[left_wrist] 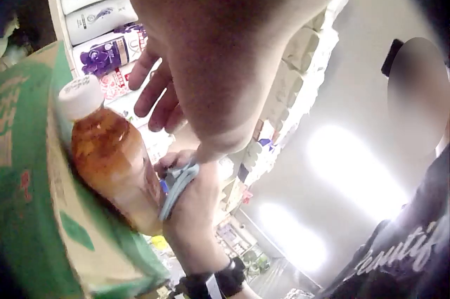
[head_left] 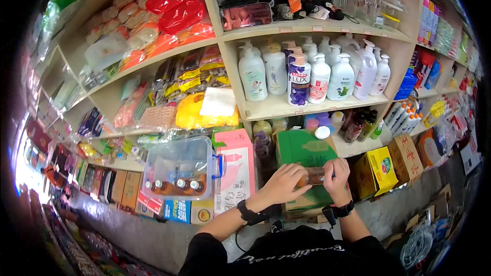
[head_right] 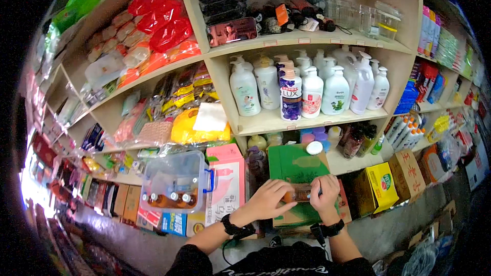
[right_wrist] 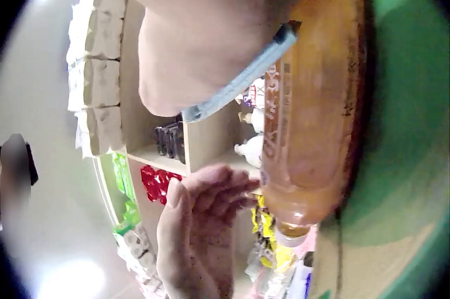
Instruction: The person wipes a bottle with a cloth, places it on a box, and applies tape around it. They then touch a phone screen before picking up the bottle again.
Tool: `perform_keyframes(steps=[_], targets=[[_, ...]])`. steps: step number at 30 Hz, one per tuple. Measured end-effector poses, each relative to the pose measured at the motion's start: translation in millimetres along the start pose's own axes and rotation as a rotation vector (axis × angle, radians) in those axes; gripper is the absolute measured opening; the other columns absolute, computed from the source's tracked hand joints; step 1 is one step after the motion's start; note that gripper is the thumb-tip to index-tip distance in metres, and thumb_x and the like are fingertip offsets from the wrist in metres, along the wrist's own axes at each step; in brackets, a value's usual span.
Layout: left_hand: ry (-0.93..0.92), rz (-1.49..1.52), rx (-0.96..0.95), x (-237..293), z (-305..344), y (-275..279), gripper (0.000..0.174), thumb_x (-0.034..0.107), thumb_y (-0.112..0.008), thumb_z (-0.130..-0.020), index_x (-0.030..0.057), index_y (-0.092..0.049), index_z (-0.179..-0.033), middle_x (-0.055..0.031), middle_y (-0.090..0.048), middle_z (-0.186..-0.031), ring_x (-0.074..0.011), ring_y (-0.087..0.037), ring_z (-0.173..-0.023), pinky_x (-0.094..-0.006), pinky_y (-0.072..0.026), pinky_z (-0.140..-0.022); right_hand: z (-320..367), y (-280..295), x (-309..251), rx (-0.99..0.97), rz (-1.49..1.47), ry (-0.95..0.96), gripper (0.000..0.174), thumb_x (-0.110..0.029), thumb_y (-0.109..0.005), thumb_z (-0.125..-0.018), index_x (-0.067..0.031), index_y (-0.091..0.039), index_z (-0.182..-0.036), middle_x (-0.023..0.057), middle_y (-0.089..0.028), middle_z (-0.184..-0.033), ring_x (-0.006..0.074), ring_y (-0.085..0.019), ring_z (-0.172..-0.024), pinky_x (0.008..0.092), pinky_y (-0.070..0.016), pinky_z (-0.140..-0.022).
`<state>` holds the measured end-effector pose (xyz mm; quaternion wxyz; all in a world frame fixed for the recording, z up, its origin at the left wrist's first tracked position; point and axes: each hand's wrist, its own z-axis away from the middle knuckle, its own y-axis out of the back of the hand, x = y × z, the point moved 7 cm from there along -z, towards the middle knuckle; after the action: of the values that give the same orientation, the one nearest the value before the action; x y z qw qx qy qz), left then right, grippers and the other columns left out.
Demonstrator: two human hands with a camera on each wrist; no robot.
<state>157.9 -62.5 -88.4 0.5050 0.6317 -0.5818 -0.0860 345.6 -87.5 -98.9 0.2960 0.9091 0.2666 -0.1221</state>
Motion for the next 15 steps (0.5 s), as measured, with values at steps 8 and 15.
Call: perform_keyframes(steps=[8, 15], targets=[[0.549, 1.008, -0.742, 33.9, 60.3, -130.4, 0.033, 0.023, -0.059, -0.111, 0.0008, -0.058, -0.134, -0.0108, -0.07, -0.131, -0.0166, -0.068, -0.12, -0.0318, -0.0543, -0.101, 10.5, -12.5, 43.5, 0.193, -1.141, -0.399, 0.048, -0.03, -0.047, -0.11, -0.0026, -0.049, -0.07, 0.013, -0.055, -0.07, 0.0215, -0.055, -0.066, 0.0358, -0.045, -0.063], [0.801, 1.524, -0.642, 77.3, 84.6, -191.2, 0.061, 0.012, -0.061, -0.096, -0.0035, -0.046, -0.153, -0.0146, -0.058, -0.15, -0.0231, -0.055, -0.139, -0.0364, -0.0415, -0.119, 11.7, -25.4, 55.4, 0.245, -1.329, -0.77, 0.043, -0.029, -0.046, -0.108, -0.0063, -0.042, -0.072, 0.0084, -0.047, -0.071, 0.0211, -0.05, -0.068, 0.0361, -0.0431, -0.069]])
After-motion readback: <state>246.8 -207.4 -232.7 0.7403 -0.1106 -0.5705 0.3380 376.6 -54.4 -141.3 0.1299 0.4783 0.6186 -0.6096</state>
